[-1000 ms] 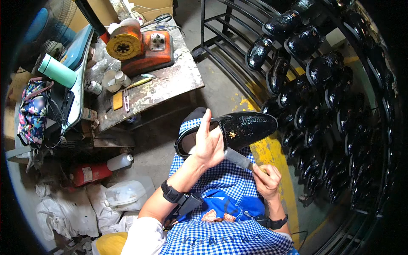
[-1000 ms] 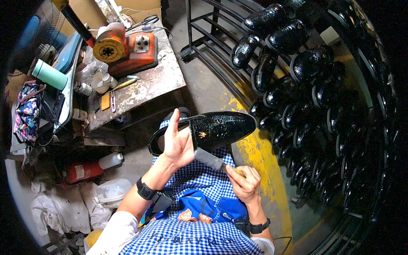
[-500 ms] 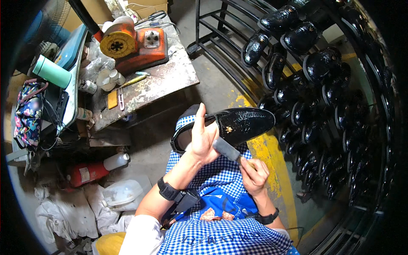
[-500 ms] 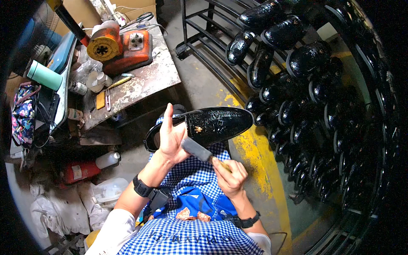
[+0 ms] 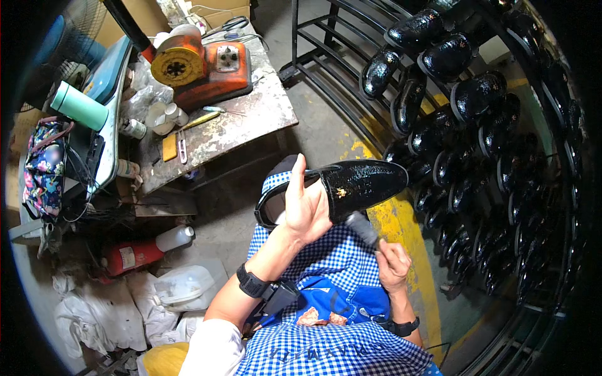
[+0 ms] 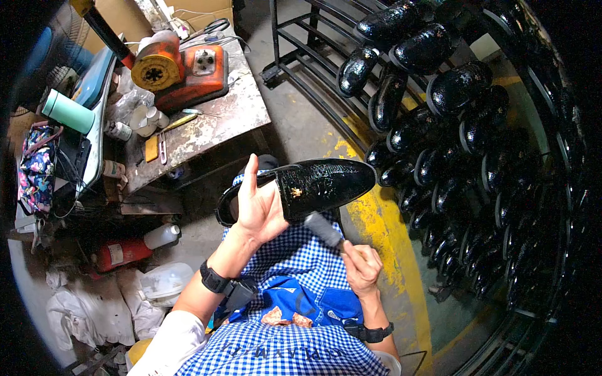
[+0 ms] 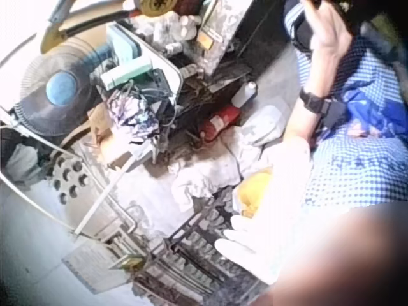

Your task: Polishing and buffing black leather shoes using a hand-held brush and a mechanical buffer.

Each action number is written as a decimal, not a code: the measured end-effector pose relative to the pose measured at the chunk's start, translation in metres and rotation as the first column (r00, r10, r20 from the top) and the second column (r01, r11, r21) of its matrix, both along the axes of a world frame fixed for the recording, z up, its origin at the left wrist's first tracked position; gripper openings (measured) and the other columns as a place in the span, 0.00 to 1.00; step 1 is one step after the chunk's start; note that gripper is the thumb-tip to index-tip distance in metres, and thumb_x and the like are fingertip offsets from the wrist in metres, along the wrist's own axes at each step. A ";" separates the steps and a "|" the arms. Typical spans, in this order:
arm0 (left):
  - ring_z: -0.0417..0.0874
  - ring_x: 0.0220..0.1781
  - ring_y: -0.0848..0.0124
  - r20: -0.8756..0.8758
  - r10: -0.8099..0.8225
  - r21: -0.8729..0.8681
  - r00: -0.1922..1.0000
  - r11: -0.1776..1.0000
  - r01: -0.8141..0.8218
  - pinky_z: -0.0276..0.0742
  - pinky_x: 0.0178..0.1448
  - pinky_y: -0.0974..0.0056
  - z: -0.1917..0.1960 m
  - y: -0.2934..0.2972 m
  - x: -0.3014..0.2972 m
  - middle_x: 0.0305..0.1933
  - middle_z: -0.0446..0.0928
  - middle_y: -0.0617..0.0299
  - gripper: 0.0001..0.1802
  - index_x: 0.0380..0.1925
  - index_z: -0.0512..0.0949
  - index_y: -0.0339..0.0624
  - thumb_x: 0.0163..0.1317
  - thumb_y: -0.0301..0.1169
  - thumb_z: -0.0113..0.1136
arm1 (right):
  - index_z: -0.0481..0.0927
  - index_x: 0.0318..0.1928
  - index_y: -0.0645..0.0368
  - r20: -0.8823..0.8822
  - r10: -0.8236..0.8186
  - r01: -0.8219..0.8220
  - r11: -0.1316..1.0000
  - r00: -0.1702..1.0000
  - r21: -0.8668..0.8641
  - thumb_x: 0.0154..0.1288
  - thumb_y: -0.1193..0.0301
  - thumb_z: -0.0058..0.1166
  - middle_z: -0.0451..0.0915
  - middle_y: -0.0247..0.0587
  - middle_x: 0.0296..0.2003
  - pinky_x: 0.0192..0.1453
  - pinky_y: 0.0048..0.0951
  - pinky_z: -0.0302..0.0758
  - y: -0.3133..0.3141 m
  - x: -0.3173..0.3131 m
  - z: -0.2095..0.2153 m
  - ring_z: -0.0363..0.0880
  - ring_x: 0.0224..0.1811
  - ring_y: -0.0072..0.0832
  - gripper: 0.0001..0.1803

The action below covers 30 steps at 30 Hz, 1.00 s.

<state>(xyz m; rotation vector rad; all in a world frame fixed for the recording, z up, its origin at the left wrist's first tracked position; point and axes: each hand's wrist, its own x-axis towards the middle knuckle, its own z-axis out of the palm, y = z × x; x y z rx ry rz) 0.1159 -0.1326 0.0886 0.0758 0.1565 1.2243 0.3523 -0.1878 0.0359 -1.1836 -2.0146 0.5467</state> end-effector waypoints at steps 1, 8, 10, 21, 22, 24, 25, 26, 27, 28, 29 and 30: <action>0.70 0.58 0.59 -0.021 -0.015 -0.003 1.000 1.000 0.015 0.58 0.65 0.58 0.001 0.001 -0.001 0.56 0.68 0.46 0.49 0.54 0.64 0.29 0.56 0.68 0.28 | 0.81 0.38 0.59 0.004 -0.001 0.001 1.000 1.000 0.001 0.43 0.81 0.60 0.75 0.39 0.25 0.29 0.29 0.69 -0.001 0.002 -0.002 0.73 0.24 0.33 0.17; 0.70 0.58 0.58 -0.031 0.021 -0.009 0.999 1.000 -0.022 0.58 0.65 0.56 -0.006 -0.003 0.000 0.56 0.68 0.46 0.48 0.55 0.64 0.29 0.57 0.66 0.27 | 0.81 0.37 0.57 0.084 0.108 -0.121 0.976 0.991 0.180 0.43 0.79 0.61 0.75 0.37 0.26 0.30 0.29 0.67 0.011 -0.005 -0.011 0.73 0.26 0.31 0.16; 0.69 0.58 0.58 0.009 0.009 0.027 1.000 1.000 -0.009 0.59 0.65 0.56 -0.005 -0.004 0.000 0.56 0.69 0.47 0.45 0.54 0.64 0.30 0.59 0.64 0.28 | 0.82 0.38 0.56 0.133 -0.028 0.006 0.987 0.991 0.159 0.44 0.79 0.60 0.75 0.39 0.27 0.33 0.31 0.68 0.004 0.017 -0.022 0.73 0.28 0.34 0.16; 0.69 0.50 0.71 -0.915 0.033 0.097 0.401 0.986 0.139 0.63 0.57 0.66 -0.032 -0.068 0.040 0.48 0.71 0.60 0.21 0.50 0.68 0.32 0.63 0.36 0.49 | 0.74 0.30 0.64 -0.500 -0.677 0.381 0.726 0.540 -0.573 0.62 0.65 0.52 0.66 0.29 0.20 0.17 0.14 0.50 0.025 0.044 -0.025 0.56 0.13 0.11 0.12; 0.70 0.48 0.68 -0.933 0.024 0.096 0.360 0.978 0.183 0.65 0.56 0.65 -0.034 -0.069 0.039 0.45 0.73 0.56 0.20 0.49 0.69 0.33 0.64 0.38 0.48 | 0.75 0.32 0.64 -0.504 -0.636 0.378 0.763 0.584 -0.525 0.62 0.65 0.51 0.67 0.30 0.21 0.17 0.14 0.51 0.031 0.038 -0.019 0.56 0.14 0.11 0.13; 0.72 0.44 0.65 -0.964 0.029 0.107 0.264 0.952 0.286 0.67 0.52 0.63 -0.035 -0.072 0.038 0.42 0.74 0.51 0.20 0.47 0.69 0.34 0.65 0.40 0.46 | 0.73 0.45 0.68 -0.534 -0.535 0.299 0.832 0.654 -0.466 0.63 0.65 0.50 0.73 0.34 0.31 0.17 0.12 0.52 0.038 0.034 -0.012 0.56 0.14 0.09 0.18; 0.73 0.43 0.64 -0.977 0.048 0.119 0.209 0.931 0.344 0.68 0.51 0.63 -0.033 -0.073 0.037 0.40 0.75 0.50 0.20 0.47 0.70 0.34 0.65 0.41 0.44 | 0.73 0.45 0.68 -0.538 -0.522 0.284 0.839 0.662 -0.465 0.63 0.65 0.50 0.73 0.34 0.31 0.17 0.12 0.52 0.042 0.032 -0.009 0.56 0.14 0.09 0.18; 0.72 0.50 0.65 -0.982 0.067 0.123 0.178 0.938 0.325 0.64 0.58 0.66 -0.038 -0.078 0.042 0.49 0.73 0.51 0.24 0.53 0.68 0.37 0.65 0.44 0.44 | 0.72 0.48 0.67 -0.565 -0.441 0.197 0.876 0.697 -0.441 0.61 0.65 0.50 0.74 0.35 0.32 0.17 0.13 0.54 0.045 0.031 -0.005 0.57 0.14 0.09 0.20; 0.74 0.48 0.64 -0.995 0.085 0.102 0.060 0.906 0.411 0.66 0.57 0.65 -0.034 -0.079 0.044 0.49 0.72 0.51 0.21 0.52 0.69 0.38 0.64 0.38 0.44 | 0.71 0.51 0.66 -0.591 -0.358 0.109 0.903 0.722 -0.415 0.59 0.65 0.51 0.75 0.36 0.34 0.18 0.13 0.55 0.048 0.030 0.001 0.58 0.14 0.10 0.22; 0.74 0.47 0.64 -0.770 0.562 0.250 -0.301 0.700 0.669 0.66 0.57 0.63 -0.050 -0.090 0.042 0.50 0.72 0.51 0.20 0.52 0.69 0.38 0.61 0.35 0.45 | 0.70 0.53 0.66 -0.528 -0.304 0.057 0.899 0.793 -0.434 0.57 0.64 0.53 0.77 0.37 0.39 0.19 0.13 0.55 0.050 0.031 0.009 0.58 0.15 0.09 0.26; 0.74 0.47 0.64 -0.234 0.888 0.142 -0.395 0.434 0.890 0.67 0.57 0.62 -0.066 -0.099 0.040 0.50 0.72 0.51 0.20 0.52 0.69 0.39 0.59 0.32 0.46 | 0.71 0.53 0.66 -0.450 -0.238 -0.024 0.864 0.861 -0.503 0.52 0.59 0.59 0.76 0.38 0.43 0.21 0.13 0.59 0.049 0.035 0.020 0.60 0.17 0.08 0.31; 0.74 0.48 0.64 -0.004 0.930 0.254 -0.366 0.355 0.900 0.67 0.57 0.59 -0.050 -0.093 0.040 0.52 0.71 0.50 0.23 0.52 0.69 0.40 0.54 0.28 0.45 | 0.71 0.53 0.66 -0.375 -0.189 -0.019 0.874 0.907 -0.485 0.49 0.58 0.63 0.76 0.37 0.43 0.24 0.14 0.62 0.048 0.048 0.013 0.64 0.21 0.09 0.33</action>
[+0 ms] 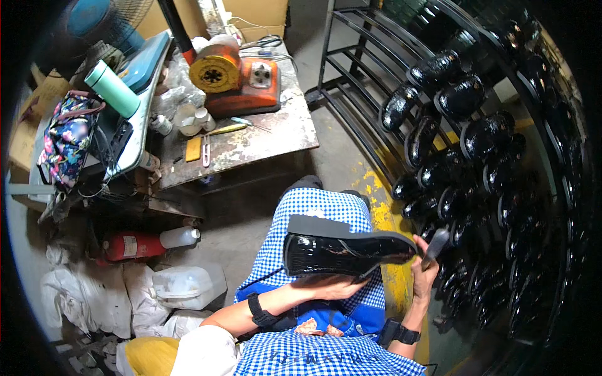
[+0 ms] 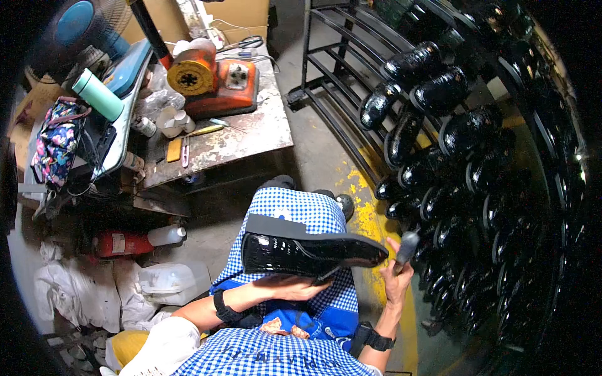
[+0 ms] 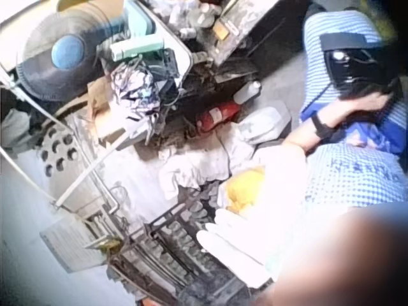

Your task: Polishing and buffing black leather shoes using a hand-held brush and a mechanical buffer.

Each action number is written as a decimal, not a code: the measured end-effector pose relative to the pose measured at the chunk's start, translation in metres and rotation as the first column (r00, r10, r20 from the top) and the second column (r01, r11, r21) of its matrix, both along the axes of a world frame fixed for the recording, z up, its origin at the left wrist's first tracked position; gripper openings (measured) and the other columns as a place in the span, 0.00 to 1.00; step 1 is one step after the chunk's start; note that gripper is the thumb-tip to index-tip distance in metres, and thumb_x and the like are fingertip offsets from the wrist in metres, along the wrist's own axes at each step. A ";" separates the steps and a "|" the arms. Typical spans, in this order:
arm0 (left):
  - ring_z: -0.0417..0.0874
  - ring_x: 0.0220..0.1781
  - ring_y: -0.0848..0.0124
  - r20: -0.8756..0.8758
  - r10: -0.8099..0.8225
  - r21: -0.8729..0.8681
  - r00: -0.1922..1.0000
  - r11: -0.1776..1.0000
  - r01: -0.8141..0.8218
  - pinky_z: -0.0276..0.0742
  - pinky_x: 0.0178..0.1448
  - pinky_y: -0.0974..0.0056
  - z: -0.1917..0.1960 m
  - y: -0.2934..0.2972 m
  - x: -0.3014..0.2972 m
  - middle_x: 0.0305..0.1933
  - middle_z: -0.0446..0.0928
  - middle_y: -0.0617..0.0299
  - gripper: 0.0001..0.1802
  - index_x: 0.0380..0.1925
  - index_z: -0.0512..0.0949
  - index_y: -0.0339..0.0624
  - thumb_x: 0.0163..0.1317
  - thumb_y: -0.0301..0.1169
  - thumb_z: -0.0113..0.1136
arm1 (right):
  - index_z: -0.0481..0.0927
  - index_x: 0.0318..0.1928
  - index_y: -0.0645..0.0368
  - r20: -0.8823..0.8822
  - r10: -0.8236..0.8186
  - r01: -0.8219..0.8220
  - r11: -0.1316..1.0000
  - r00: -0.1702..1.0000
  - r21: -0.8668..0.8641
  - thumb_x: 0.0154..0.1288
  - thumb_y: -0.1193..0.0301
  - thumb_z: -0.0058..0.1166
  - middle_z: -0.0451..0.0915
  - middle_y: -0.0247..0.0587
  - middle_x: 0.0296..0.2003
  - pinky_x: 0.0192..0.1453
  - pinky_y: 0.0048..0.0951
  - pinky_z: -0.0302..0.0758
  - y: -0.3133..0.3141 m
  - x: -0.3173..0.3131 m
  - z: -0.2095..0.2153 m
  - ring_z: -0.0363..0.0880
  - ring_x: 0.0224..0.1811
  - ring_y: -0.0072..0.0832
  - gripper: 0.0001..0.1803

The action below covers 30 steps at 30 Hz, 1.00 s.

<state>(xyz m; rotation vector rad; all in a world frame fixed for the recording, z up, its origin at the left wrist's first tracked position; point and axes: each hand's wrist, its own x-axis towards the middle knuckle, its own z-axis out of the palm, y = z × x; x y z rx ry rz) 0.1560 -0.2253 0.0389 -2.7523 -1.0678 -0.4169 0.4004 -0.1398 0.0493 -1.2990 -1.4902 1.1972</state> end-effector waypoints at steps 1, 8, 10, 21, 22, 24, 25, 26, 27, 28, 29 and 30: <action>0.74 0.48 0.61 -0.058 -0.026 0.108 0.998 0.994 0.032 0.67 0.57 0.59 0.020 0.004 -0.005 0.51 0.71 0.48 0.21 0.51 0.70 0.39 0.55 0.28 0.45 | 0.71 0.52 0.65 0.082 0.060 -0.061 0.998 0.995 0.018 0.45 0.57 0.66 0.76 0.37 0.43 0.27 0.14 0.66 -0.001 0.007 -0.005 0.69 0.25 0.10 0.36; 0.78 0.33 0.54 0.635 0.415 -0.733 0.652 0.590 0.339 0.73 0.39 0.58 0.061 0.048 0.003 0.30 0.76 0.43 0.14 0.37 0.75 0.34 0.57 0.34 0.52 | 0.73 0.47 0.65 0.405 0.230 -0.241 0.970 0.885 -0.024 0.34 0.66 0.74 0.78 0.39 0.30 0.35 0.20 0.72 -0.034 0.008 0.039 0.75 0.31 0.19 0.36; 0.79 0.26 0.56 0.573 0.434 -0.703 0.695 0.696 0.146 0.74 0.31 0.60 0.076 0.058 0.017 0.25 0.76 0.48 0.13 0.36 0.75 0.34 0.57 0.33 0.53 | 0.74 0.46 0.65 0.121 0.109 -0.088 0.982 0.987 -0.169 0.39 0.66 0.71 0.77 0.36 0.35 0.42 0.24 0.69 -0.050 0.015 0.022 0.72 0.36 0.20 0.31; 0.82 0.26 0.67 0.673 0.337 -0.609 0.658 0.757 0.235 0.77 0.28 0.68 -0.002 0.076 0.050 0.28 0.80 0.56 0.10 0.39 0.77 0.37 0.57 0.26 0.52 | 0.71 0.47 0.56 -0.264 -0.943 0.853 0.302 0.202 -0.426 0.51 0.65 0.61 0.73 0.30 0.38 0.26 0.22 0.68 -0.122 0.136 -0.074 0.72 0.33 0.17 0.23; 0.82 0.25 0.68 0.644 0.373 -0.640 0.668 0.741 0.202 0.76 0.28 0.69 -0.011 0.076 0.048 0.27 0.80 0.56 0.10 0.39 0.77 0.37 0.57 0.26 0.52 | 0.72 0.41 0.53 -0.273 -0.948 0.888 0.263 0.165 -0.377 0.50 0.63 0.62 0.72 0.26 0.30 0.17 0.19 0.57 -0.110 0.141 -0.074 0.68 0.24 0.13 0.19; 0.82 0.24 0.71 0.658 0.422 -0.667 0.624 0.711 0.222 0.76 0.27 0.71 -0.013 0.075 0.051 0.26 0.80 0.57 0.10 0.38 0.77 0.36 0.59 0.26 0.51 | 0.72 0.40 0.52 -0.338 -0.927 0.917 0.267 0.162 -0.295 0.49 0.62 0.64 0.74 0.27 0.30 0.18 0.19 0.59 -0.083 0.159 -0.075 0.71 0.24 0.17 0.19; 0.82 0.25 0.72 0.646 0.456 -0.694 0.612 0.685 0.222 0.76 0.28 0.71 -0.006 0.075 0.055 0.26 0.80 0.56 0.09 0.38 0.77 0.35 0.60 0.25 0.50 | 0.71 0.41 0.53 -0.344 -0.930 0.931 0.231 0.126 -0.282 0.48 0.61 0.65 0.75 0.28 0.30 0.19 0.20 0.59 -0.069 0.173 -0.082 0.71 0.25 0.18 0.22; 0.83 0.25 0.72 0.644 0.484 -0.705 0.592 0.677 0.214 0.76 0.28 0.71 -0.006 0.074 0.056 0.26 0.80 0.56 0.10 0.38 0.77 0.35 0.60 0.25 0.50 | 0.71 0.40 0.53 -0.349 -0.928 0.935 0.231 0.129 -0.269 0.47 0.60 0.66 0.74 0.28 0.30 0.19 0.20 0.59 -0.051 0.183 -0.082 0.71 0.25 0.18 0.22; 0.83 0.25 0.72 0.643 0.508 -0.715 0.573 0.667 0.210 0.76 0.28 0.72 -0.007 0.074 0.056 0.26 0.80 0.55 0.10 0.38 0.77 0.34 0.60 0.25 0.49 | 0.71 0.39 0.53 -0.353 -0.927 0.940 0.226 0.127 -0.254 0.46 0.60 0.66 0.74 0.29 0.30 0.19 0.20 0.59 -0.030 0.192 -0.080 0.71 0.25 0.18 0.23; 0.83 0.26 0.72 0.628 0.502 -0.714 0.595 0.675 0.184 0.76 0.28 0.72 -0.003 0.076 0.055 0.26 0.80 0.56 0.10 0.39 0.76 0.34 0.61 0.25 0.49 | 0.70 0.38 0.53 -0.340 -0.937 0.940 0.185 0.081 -0.286 0.45 0.59 0.67 0.73 0.29 0.27 0.18 0.20 0.60 -0.005 0.199 -0.078 0.70 0.22 0.19 0.24; 0.82 0.24 0.73 0.612 0.571 -0.758 0.548 0.621 0.200 0.76 0.27 0.73 -0.003 0.075 0.056 0.26 0.80 0.57 0.10 0.40 0.76 0.34 0.61 0.25 0.48 | 0.70 0.37 0.53 -0.322 -0.946 0.938 0.142 0.035 -0.316 0.44 0.58 0.68 0.72 0.29 0.24 0.17 0.21 0.60 0.018 0.207 -0.076 0.69 0.19 0.19 0.24; 0.82 0.23 0.74 0.598 0.606 -0.783 0.524 0.581 0.221 0.76 0.27 0.74 -0.004 0.075 0.058 0.26 0.81 0.57 0.11 0.40 0.75 0.33 0.63 0.26 0.46 | 0.70 0.37 0.55 -0.256 -0.962 0.910 0.188 0.095 -0.369 0.44 0.53 0.66 0.73 0.32 0.23 0.15 0.20 0.59 0.032 0.230 -0.081 0.66 0.15 0.20 0.26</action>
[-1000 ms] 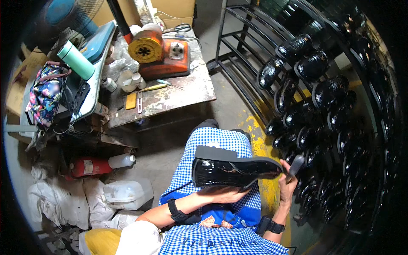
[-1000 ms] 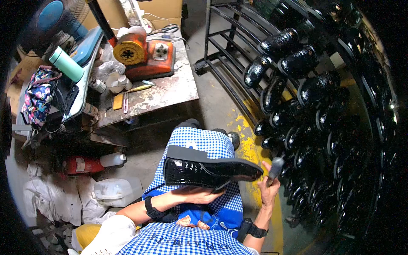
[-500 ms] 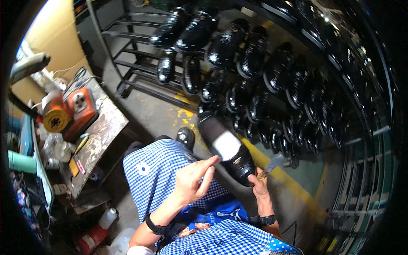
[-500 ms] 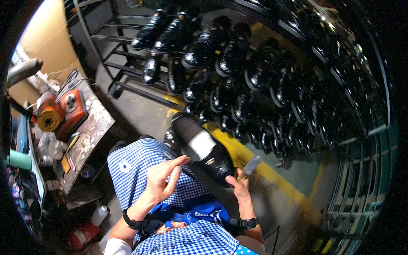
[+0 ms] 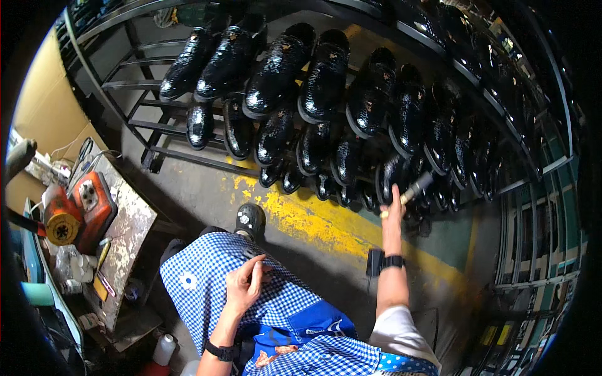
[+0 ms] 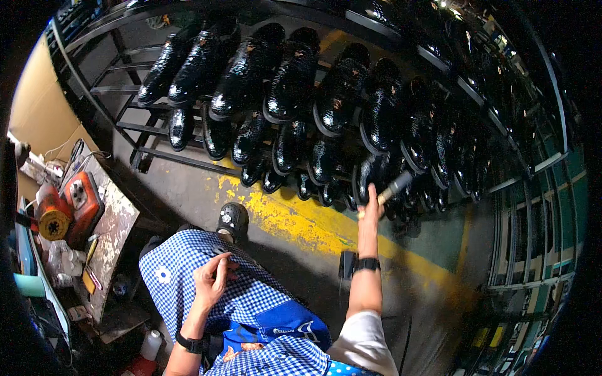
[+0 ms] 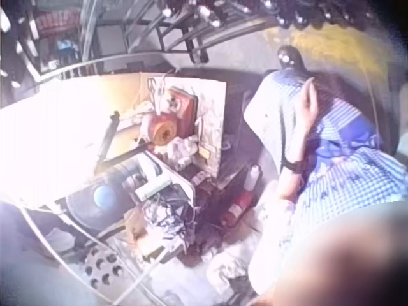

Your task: Polishing and buffing black leather shoes using a hand-held brush and a mechanical buffer.

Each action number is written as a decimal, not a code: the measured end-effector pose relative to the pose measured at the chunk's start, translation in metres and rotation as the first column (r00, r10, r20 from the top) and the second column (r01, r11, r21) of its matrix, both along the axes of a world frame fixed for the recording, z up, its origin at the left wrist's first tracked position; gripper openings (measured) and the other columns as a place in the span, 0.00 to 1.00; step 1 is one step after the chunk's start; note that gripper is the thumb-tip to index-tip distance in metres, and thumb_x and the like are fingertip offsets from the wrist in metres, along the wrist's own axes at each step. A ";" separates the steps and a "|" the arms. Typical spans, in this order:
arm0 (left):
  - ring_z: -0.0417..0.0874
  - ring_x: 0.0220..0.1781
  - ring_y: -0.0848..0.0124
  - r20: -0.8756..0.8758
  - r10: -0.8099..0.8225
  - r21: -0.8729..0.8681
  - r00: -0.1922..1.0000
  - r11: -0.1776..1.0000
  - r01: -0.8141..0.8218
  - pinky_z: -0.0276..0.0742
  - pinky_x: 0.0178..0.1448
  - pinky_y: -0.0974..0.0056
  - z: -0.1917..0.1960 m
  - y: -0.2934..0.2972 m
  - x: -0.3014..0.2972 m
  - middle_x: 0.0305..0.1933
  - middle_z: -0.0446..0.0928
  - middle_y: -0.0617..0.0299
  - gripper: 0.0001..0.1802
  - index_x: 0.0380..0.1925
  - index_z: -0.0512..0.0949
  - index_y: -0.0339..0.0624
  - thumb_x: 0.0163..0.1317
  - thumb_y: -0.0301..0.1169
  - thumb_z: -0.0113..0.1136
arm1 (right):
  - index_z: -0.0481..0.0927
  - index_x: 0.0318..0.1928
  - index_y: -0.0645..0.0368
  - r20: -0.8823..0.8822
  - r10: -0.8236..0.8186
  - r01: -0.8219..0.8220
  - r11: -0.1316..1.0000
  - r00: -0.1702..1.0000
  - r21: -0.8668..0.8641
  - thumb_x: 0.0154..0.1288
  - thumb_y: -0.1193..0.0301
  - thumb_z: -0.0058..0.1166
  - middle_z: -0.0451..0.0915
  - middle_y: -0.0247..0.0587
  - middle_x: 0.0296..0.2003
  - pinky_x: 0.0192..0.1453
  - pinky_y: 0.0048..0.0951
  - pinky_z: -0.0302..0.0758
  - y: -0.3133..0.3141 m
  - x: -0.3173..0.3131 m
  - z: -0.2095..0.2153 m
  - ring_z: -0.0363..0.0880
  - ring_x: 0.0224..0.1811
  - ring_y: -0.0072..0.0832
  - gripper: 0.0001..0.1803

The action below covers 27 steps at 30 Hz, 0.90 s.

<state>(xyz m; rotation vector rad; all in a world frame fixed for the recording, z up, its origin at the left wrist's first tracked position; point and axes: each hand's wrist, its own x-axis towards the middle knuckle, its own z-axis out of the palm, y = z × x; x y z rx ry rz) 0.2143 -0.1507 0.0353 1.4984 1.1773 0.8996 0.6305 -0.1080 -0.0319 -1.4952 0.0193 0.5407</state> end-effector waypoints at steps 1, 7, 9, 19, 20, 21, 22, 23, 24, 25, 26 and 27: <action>0.81 0.22 0.75 0.028 0.011 -0.057 1.000 0.998 -0.009 0.76 0.26 0.75 -0.002 0.000 0.001 0.26 0.81 0.57 0.12 0.41 0.75 0.31 0.65 0.27 0.43 | 0.70 0.37 0.56 -0.052 0.077 -0.080 0.994 0.996 -0.072 0.45 0.49 0.64 0.75 0.35 0.22 0.14 0.20 0.59 0.009 0.022 -0.010 0.63 0.12 0.20 0.28; 0.77 0.15 0.78 0.148 0.136 -0.190 0.980 0.976 -0.107 0.72 0.19 0.76 0.002 0.005 -0.003 0.25 0.80 0.58 0.12 0.41 0.75 0.33 0.65 0.27 0.43 | 0.73 0.34 0.67 0.065 -0.202 0.206 0.977 0.977 -0.051 0.46 0.44 0.60 0.79 0.52 0.32 0.10 0.20 0.56 0.009 0.036 -0.035 0.60 0.09 0.21 0.34; 0.75 0.13 0.80 0.220 0.180 -0.275 0.959 0.954 -0.116 0.69 0.17 0.77 0.004 0.006 -0.002 0.24 0.80 0.58 0.12 0.41 0.75 0.33 0.65 0.28 0.43 | 0.71 0.30 0.65 0.188 -0.495 0.498 0.867 0.849 0.033 0.46 0.49 0.63 0.77 0.45 0.26 0.08 0.21 0.56 -0.004 0.048 -0.040 0.61 0.08 0.23 0.29; 0.69 0.13 0.83 0.088 0.123 -0.174 0.989 0.979 -0.106 0.64 0.19 0.75 0.000 0.013 0.003 0.19 0.79 0.62 0.10 0.37 0.78 0.35 0.63 0.27 0.47 | 0.69 0.38 0.57 -0.231 -0.152 0.155 0.988 0.961 -0.008 0.47 0.48 0.62 0.57 0.29 0.11 0.14 0.21 0.55 -0.029 0.111 -0.036 0.57 0.10 0.19 0.29; 0.71 0.14 0.81 0.077 0.123 -0.130 0.989 0.985 -0.112 0.65 0.20 0.75 -0.001 0.014 0.006 0.19 0.78 0.62 0.10 0.36 0.78 0.35 0.63 0.27 0.47 | 0.73 0.32 0.58 -0.232 -0.124 0.138 0.990 0.965 0.044 0.51 0.50 0.60 0.63 0.31 0.13 0.14 0.20 0.56 -0.036 0.106 -0.032 0.58 0.11 0.19 0.23; 0.73 0.15 0.80 0.055 0.138 -0.090 0.989 0.987 -0.133 0.66 0.21 0.75 -0.002 0.011 0.004 0.18 0.78 0.62 0.10 0.36 0.78 0.35 0.63 0.27 0.47 | 0.73 0.32 0.58 -0.240 -0.113 0.126 0.991 0.964 0.039 0.51 0.50 0.60 0.63 0.31 0.13 0.14 0.20 0.56 -0.038 0.090 -0.030 0.58 0.11 0.19 0.23; 0.75 0.17 0.79 0.036 0.143 -0.108 0.989 0.985 -0.138 0.68 0.23 0.74 -0.004 0.010 0.003 0.18 0.78 0.61 0.10 0.36 0.78 0.35 0.63 0.27 0.47 | 0.74 0.30 0.59 -0.246 -0.032 0.055 0.995 0.969 0.088 0.52 0.50 0.59 0.65 0.32 0.13 0.15 0.20 0.56 -0.043 0.075 -0.026 0.58 0.11 0.19 0.23; 0.75 0.17 0.79 0.033 0.146 -0.108 0.989 0.984 -0.142 0.68 0.23 0.74 -0.005 0.008 0.002 0.18 0.78 0.61 0.10 0.36 0.78 0.35 0.63 0.27 0.47 | 0.74 0.27 0.59 -0.249 0.049 -0.014 0.990 0.967 0.138 0.54 0.51 0.58 0.68 0.32 0.14 0.15 0.20 0.56 -0.049 0.064 -0.024 0.58 0.11 0.19 0.22; 0.75 0.17 0.79 0.045 0.141 -0.092 0.989 0.986 -0.136 0.68 0.23 0.74 -0.005 0.008 0.004 0.18 0.78 0.62 0.10 0.36 0.78 0.35 0.63 0.27 0.47 | 0.74 0.27 0.59 -0.236 0.027 0.020 0.981 0.971 0.195 0.56 0.50 0.55 0.72 0.33 0.18 0.15 0.20 0.57 -0.062 0.060 -0.028 0.58 0.10 0.19 0.22; 0.75 0.17 0.79 0.048 0.143 -0.076 0.989 0.987 -0.139 0.68 0.23 0.74 -0.006 0.008 0.005 0.18 0.78 0.62 0.10 0.36 0.78 0.35 0.63 0.26 0.47 | 0.75 0.28 0.60 -0.212 -0.033 0.079 0.974 0.977 0.212 0.57 0.48 0.52 0.73 0.32 0.19 0.15 0.20 0.57 -0.070 0.053 -0.035 0.57 0.10 0.17 0.24; 0.74 0.16 0.80 0.034 0.126 -0.066 0.991 0.990 -0.124 0.68 0.22 0.75 -0.007 0.008 0.004 0.18 0.78 0.62 0.10 0.36 0.78 0.35 0.63 0.26 0.47 | 0.75 0.30 0.60 -0.212 -0.014 0.065 0.970 0.977 0.235 0.58 0.48 0.52 0.74 0.32 0.21 0.15 0.20 0.57 -0.085 0.046 -0.039 0.56 0.09 0.17 0.24; 0.74 0.16 0.80 0.033 0.128 -0.064 0.991 0.990 -0.126 0.68 0.22 0.75 -0.004 0.008 0.004 0.18 0.78 0.62 0.10 0.36 0.78 0.35 0.63 0.26 0.47 | 0.75 0.31 0.60 -0.214 0.010 0.046 0.965 0.977 0.256 0.58 0.49 0.51 0.75 0.32 0.22 0.15 0.19 0.57 -0.098 0.034 -0.040 0.54 0.08 0.16 0.24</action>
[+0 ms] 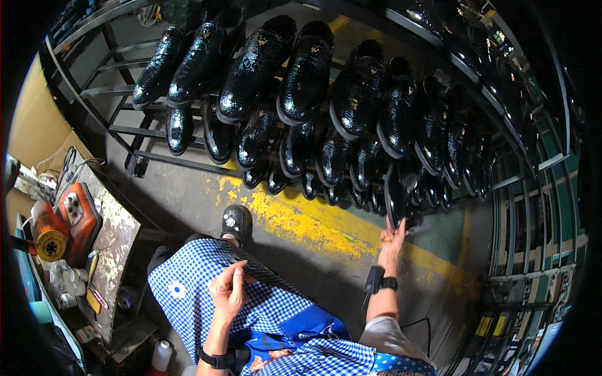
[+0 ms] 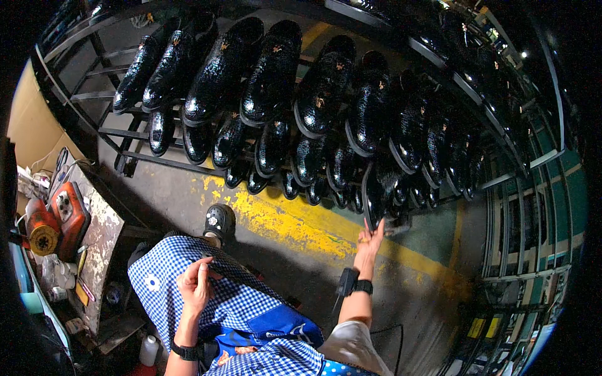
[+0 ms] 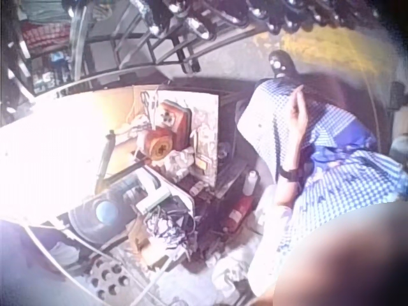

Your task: Polishing and buffing black leather shoes using a hand-held brush and a mechanical buffer.

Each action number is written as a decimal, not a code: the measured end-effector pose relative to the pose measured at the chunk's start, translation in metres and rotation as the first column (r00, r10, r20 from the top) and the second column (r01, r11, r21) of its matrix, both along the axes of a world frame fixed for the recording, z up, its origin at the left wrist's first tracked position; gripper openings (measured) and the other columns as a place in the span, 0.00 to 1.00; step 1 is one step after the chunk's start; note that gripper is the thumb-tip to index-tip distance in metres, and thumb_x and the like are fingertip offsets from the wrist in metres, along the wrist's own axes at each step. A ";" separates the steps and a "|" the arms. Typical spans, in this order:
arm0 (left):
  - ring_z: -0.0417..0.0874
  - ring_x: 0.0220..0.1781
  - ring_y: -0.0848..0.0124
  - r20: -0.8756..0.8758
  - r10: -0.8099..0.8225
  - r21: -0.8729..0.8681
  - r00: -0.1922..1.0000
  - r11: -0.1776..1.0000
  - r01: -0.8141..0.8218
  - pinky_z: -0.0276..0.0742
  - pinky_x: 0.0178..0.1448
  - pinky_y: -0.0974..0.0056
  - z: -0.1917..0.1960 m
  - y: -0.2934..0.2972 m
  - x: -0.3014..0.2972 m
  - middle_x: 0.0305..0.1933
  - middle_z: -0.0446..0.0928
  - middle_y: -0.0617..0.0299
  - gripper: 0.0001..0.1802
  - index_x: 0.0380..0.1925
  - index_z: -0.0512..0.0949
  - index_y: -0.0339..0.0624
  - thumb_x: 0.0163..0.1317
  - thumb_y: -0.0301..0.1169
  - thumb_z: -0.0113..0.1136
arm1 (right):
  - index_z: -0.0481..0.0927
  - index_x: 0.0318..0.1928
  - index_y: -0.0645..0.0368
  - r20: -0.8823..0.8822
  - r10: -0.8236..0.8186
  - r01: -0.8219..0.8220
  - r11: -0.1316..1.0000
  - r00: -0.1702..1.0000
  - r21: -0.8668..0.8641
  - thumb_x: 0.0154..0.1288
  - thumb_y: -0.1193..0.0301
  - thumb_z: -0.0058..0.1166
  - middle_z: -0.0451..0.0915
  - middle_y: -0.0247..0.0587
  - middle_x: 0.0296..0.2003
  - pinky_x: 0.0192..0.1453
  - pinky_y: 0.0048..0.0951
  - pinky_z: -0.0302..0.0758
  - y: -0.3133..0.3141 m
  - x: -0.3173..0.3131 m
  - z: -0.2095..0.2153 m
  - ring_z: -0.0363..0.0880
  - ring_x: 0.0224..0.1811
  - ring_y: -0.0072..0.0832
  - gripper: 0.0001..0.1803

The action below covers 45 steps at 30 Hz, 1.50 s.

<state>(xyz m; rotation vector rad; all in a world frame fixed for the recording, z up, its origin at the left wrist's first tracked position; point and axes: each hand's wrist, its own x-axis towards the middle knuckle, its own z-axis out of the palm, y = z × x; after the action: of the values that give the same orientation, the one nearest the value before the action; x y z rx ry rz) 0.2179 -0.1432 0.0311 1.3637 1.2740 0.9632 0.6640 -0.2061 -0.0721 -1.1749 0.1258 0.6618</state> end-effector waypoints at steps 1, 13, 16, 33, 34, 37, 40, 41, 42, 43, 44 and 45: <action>0.73 0.15 0.80 0.000 -0.009 -0.034 1.000 0.999 0.009 0.67 0.21 0.75 0.005 0.001 0.001 0.18 0.78 0.62 0.10 0.37 0.78 0.35 0.63 0.26 0.47 | 0.75 0.31 0.60 0.001 -0.003 0.003 1.000 1.000 0.002 0.58 0.49 0.51 0.75 0.32 0.22 0.15 0.19 0.57 -0.014 -0.010 -0.002 0.54 0.08 0.16 0.24; 0.70 0.12 0.82 0.261 0.030 -0.267 0.965 0.963 0.043 0.66 0.16 0.77 0.010 -0.002 -0.010 0.24 0.78 0.60 0.13 0.43 0.74 0.36 0.67 0.31 0.43 | 0.75 0.39 0.62 -0.261 0.328 -0.225 0.907 0.908 0.357 0.68 0.54 0.35 0.79 0.43 0.28 0.11 0.19 0.54 -0.096 -0.107 -0.003 0.53 0.02 0.16 0.23; 0.72 0.13 0.79 0.373 0.063 -0.318 0.926 0.946 0.064 0.68 0.18 0.78 0.013 0.003 -0.016 0.28 0.79 0.58 0.15 0.45 0.73 0.35 0.67 0.34 0.43 | 0.73 0.38 0.58 -0.269 0.484 -0.378 0.852 0.833 0.363 0.68 0.55 0.36 0.73 0.32 0.15 0.14 0.20 0.58 -0.070 -0.143 0.036 0.50 0.02 0.17 0.20; 0.66 0.59 0.66 0.726 0.152 -0.303 0.670 0.946 0.114 0.63 0.61 0.64 0.046 -0.008 -0.122 0.61 0.60 0.58 0.44 0.62 0.54 0.49 0.44 0.45 0.61 | 0.70 0.52 0.65 0.202 0.948 -0.940 0.284 0.246 -0.191 0.41 0.78 0.65 0.79 0.43 0.41 0.14 0.09 0.56 -0.001 -0.213 0.112 0.67 0.19 0.09 0.33; 0.66 0.59 0.66 0.711 0.193 -0.321 0.676 0.945 0.068 0.62 0.62 0.65 0.049 -0.012 -0.122 0.61 0.60 0.56 0.46 0.61 0.54 0.47 0.39 0.42 0.61 | 0.69 0.53 0.66 0.184 0.949 -0.944 0.286 0.255 -0.167 0.40 0.77 0.66 0.77 0.44 0.44 0.19 0.11 0.62 0.000 -0.215 0.116 0.71 0.23 0.12 0.35; 0.65 0.60 0.66 0.744 0.204 -0.312 0.636 0.948 0.061 0.62 0.62 0.66 0.042 -0.021 -0.125 0.61 0.60 0.55 0.46 0.61 0.54 0.46 0.37 0.40 0.61 | 0.66 0.55 0.67 0.311 0.941 -0.948 0.212 0.133 -0.237 0.38 0.74 0.69 0.74 0.46 0.48 0.35 0.18 0.71 0.005 -0.216 0.109 0.75 0.36 0.21 0.40; 0.63 0.62 0.65 0.764 0.160 -0.264 0.625 0.961 0.076 0.59 0.64 0.65 0.039 -0.024 -0.121 0.62 0.60 0.55 0.46 0.61 0.55 0.45 0.37 0.39 0.62 | 0.61 0.59 0.69 0.392 0.920 -0.942 0.117 -0.017 -0.314 0.35 0.72 0.72 0.73 0.46 0.50 0.60 0.32 0.65 0.004 -0.225 0.109 0.70 0.53 0.31 0.47; 0.62 0.62 0.64 0.761 0.150 -0.257 0.631 0.963 0.081 0.57 0.65 0.65 0.037 -0.025 -0.121 0.62 0.59 0.55 0.47 0.60 0.56 0.44 0.36 0.40 0.63 | 0.61 0.59 0.69 0.355 0.934 -0.946 0.146 0.036 -0.289 0.34 0.72 0.72 0.73 0.46 0.50 0.59 0.32 0.65 0.002 -0.229 0.113 0.71 0.53 0.31 0.48; 0.61 0.63 0.64 0.770 0.134 -0.240 0.624 0.967 0.089 0.55 0.66 0.65 0.040 -0.025 -0.119 0.63 0.58 0.56 0.47 0.60 0.56 0.43 0.36 0.41 0.64 | 0.60 0.59 0.69 0.314 0.946 -0.948 0.175 0.087 -0.265 0.33 0.72 0.73 0.73 0.45 0.50 0.59 0.31 0.66 0.000 -0.231 0.116 0.71 0.52 0.31 0.49; 0.61 0.63 0.64 0.765 0.119 -0.226 0.633 0.970 0.091 0.55 0.66 0.65 0.039 -0.027 -0.119 0.63 0.58 0.56 0.48 0.60 0.56 0.43 0.35 0.41 0.64 | 0.60 0.59 0.68 0.272 0.957 -0.941 0.180 0.100 -0.288 0.31 0.73 0.74 0.73 0.45 0.49 0.58 0.32 0.67 -0.001 -0.233 0.119 0.71 0.53 0.31 0.50; 0.61 0.64 0.64 0.760 0.102 -0.211 0.642 0.973 0.095 0.54 0.66 0.65 0.038 -0.028 -0.120 0.63 0.58 0.56 0.48 0.60 0.56 0.43 0.35 0.42 0.64 | 0.60 0.59 0.68 0.274 0.958 -0.943 0.169 0.088 -0.286 0.31 0.73 0.74 0.73 0.45 0.49 0.58 0.32 0.67 -0.002 -0.233 0.117 0.71 0.53 0.31 0.50; 0.59 0.65 0.65 0.759 0.087 -0.206 0.645 0.972 0.111 0.52 0.67 0.65 0.038 -0.028 -0.120 0.64 0.57 0.56 0.47 0.60 0.57 0.42 0.35 0.41 0.63 | 0.62 0.58 0.68 0.338 0.939 -0.929 0.185 0.070 -0.320 0.32 0.74 0.73 0.73 0.45 0.49 0.57 0.32 0.69 -0.003 -0.232 0.112 0.72 0.52 0.31 0.49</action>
<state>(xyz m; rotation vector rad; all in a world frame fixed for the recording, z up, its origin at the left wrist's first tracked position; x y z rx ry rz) 0.0978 -0.1716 0.0696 0.6239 0.6734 1.1633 0.4324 -0.2096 0.0402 -1.3152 -1.2446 1.5060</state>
